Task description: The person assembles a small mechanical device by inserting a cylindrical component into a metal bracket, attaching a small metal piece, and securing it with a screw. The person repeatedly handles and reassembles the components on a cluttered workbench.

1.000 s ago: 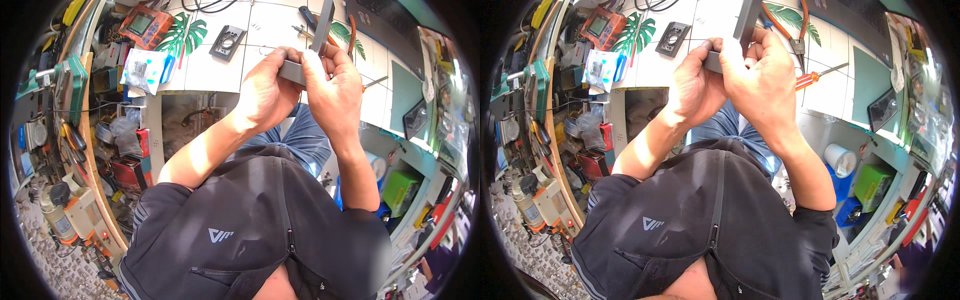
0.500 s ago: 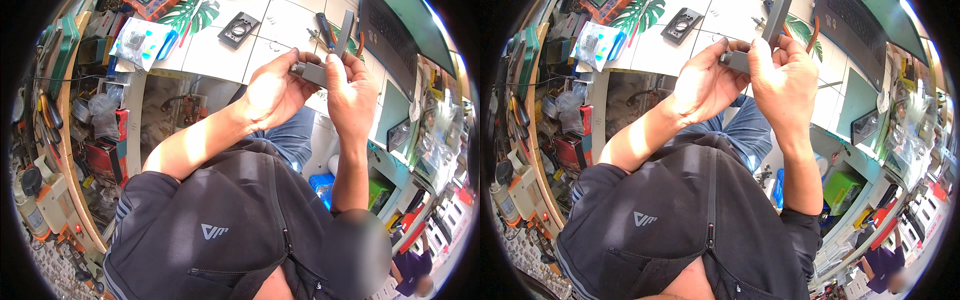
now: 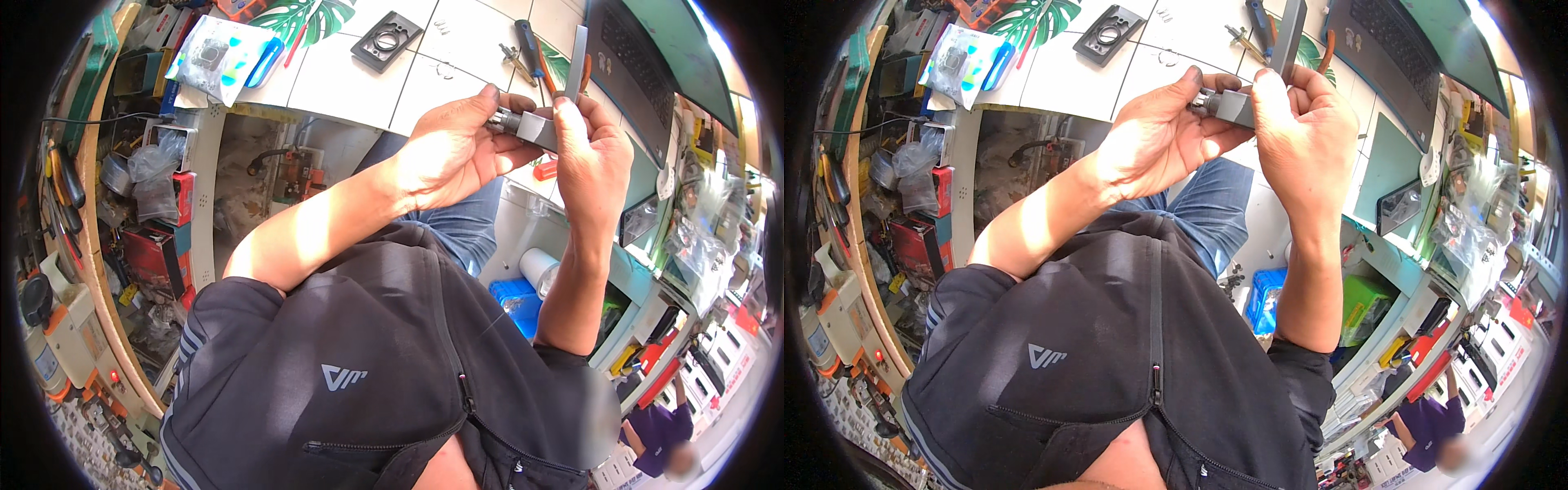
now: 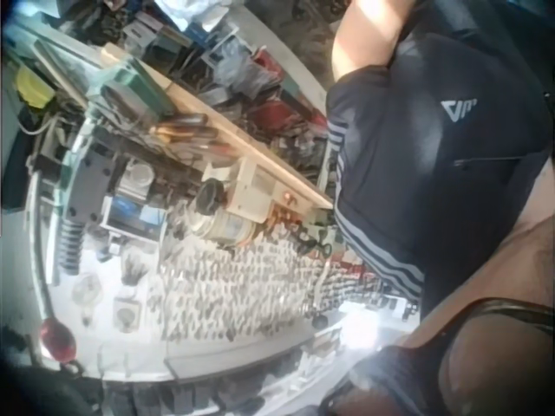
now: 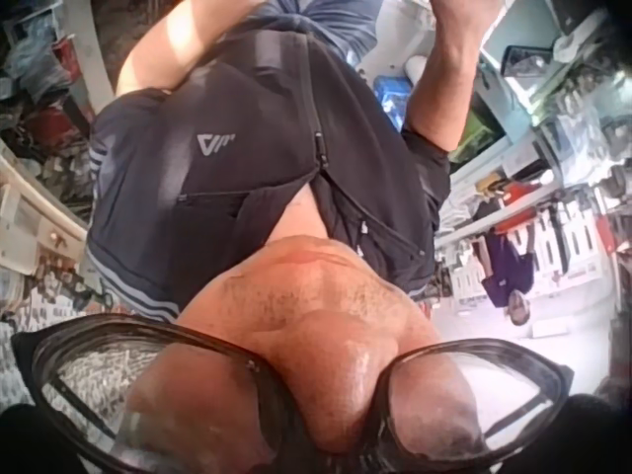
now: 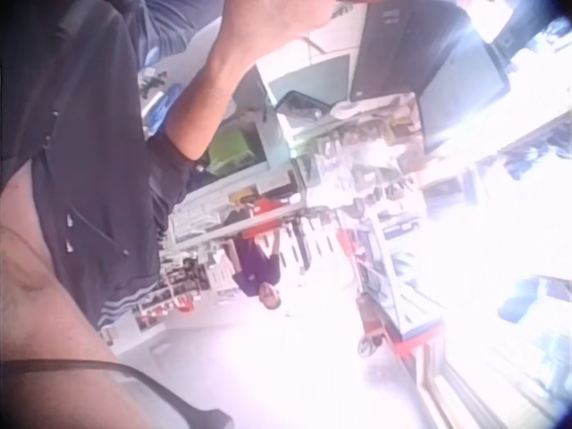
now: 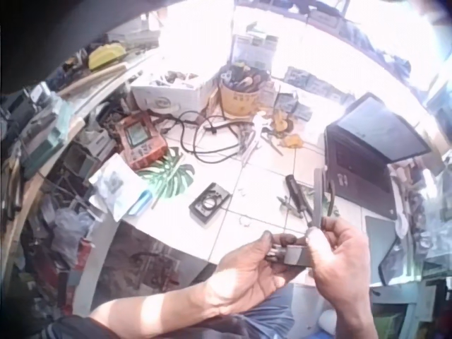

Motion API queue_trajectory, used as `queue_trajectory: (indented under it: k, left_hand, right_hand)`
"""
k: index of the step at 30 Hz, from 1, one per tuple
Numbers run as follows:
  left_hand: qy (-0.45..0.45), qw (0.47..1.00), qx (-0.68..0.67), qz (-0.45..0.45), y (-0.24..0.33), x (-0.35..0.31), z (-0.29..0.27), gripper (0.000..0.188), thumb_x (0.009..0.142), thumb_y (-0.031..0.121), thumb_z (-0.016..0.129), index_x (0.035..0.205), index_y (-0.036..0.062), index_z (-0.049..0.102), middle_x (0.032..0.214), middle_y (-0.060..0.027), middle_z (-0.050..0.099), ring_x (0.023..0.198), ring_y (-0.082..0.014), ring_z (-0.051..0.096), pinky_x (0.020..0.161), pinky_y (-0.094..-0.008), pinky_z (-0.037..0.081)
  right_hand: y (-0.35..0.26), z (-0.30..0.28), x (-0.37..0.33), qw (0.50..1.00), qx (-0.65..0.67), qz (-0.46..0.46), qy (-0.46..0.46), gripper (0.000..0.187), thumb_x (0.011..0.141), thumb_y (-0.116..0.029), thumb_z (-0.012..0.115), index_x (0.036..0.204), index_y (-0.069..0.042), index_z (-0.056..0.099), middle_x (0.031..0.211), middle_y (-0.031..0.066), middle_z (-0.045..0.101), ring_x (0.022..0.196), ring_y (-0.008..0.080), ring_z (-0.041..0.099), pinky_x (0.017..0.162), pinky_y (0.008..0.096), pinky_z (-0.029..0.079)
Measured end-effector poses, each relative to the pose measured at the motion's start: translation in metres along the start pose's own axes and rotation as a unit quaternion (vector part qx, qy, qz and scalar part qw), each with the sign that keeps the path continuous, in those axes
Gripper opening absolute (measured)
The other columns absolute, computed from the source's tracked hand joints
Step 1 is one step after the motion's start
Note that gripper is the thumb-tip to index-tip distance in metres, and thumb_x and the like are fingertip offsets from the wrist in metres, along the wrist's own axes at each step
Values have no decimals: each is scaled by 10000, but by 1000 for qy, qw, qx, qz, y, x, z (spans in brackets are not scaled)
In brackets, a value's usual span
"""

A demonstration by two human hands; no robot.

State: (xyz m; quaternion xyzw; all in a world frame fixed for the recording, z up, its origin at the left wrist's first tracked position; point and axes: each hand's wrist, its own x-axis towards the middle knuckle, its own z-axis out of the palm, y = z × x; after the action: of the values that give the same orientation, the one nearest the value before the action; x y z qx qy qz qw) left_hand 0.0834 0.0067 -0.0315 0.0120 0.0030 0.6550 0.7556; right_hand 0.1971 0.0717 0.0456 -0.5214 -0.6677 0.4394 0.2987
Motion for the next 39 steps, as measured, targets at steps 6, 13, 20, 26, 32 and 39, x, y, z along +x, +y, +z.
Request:
queue_trajectory:
  k: [6, 13, 20, 26, 32, 39]
  left_hand:
    - [-38, 999, 21, -8, 4, -1, -6, 438, 1002, 331, 404, 1189, -56, 483, 1155, -199, 580, 1116, -300, 570, 1019, -433, 439]
    - [-6, 1000, 5, 1, 3, -2, -3, 428, 1005, 337, 391, 1177, -43, 486, 1192, -195, 575, 1118, -290, 575, 1033, -439, 431]
    - [4, 999, -29, -18, 3, -1, -3, 393, 1013, 332, 371, 1127, -24, 489, 1230, -207, 550, 1080, -270, 597, 1041, -456, 424]
    - [20, 997, -65, -33, 5, -2, -6, 383, 1019, 325, 348, 1125, -23, 471, 1261, -224, 521, 1072, -267, 600, 1050, -467, 414]
    - [14, 994, -104, -39, 6, -2, -7, 377, 1024, 310, 332, 1127, -31, 456, 1272, -239, 506, 1089, -280, 591, 1067, -475, 397]
    - [35, 994, -94, -36, 4, -1, -6, 367, 1024, 303, 331, 1132, -24, 458, 1254, -233, 517, 1107, -284, 582, 1073, -468, 394]
  right_hand:
    - [-2, -1, -2, 1000, 19, 8, 4, 258, 889, -121, 603, 1023, 101, 600, 741, 24, 675, 615, 11, 527, 583, 165, 426]
    - [-6, -9, -4, 999, 33, 14, -20, 258, 892, -131, 597, 1019, 92, 610, 758, 50, 692, 635, 31, 552, 603, 180, 437]
    - [-6, -11, -5, 999, -11, 1, 35, 257, 890, -153, 602, 997, 78, 637, 696, 26, 658, 622, 26, 520, 584, 184, 421]
    - [-5, -16, -3, 999, 5, 20, 42, 214, 908, -197, 585, 995, -16, 655, 610, -64, 519, 450, -13, 372, 392, 151, 256]
    - [-5, -21, 0, 997, 70, 41, -4, 224, 906, -190, 588, 990, 10, 644, 639, -50, 544, 491, -15, 405, 427, 150, 289]
    - [-12, -11, -7, 999, -37, -22, 5, 213, 905, -126, 579, 984, 65, 632, 646, -23, 588, 572, -13, 462, 496, 162, 352]
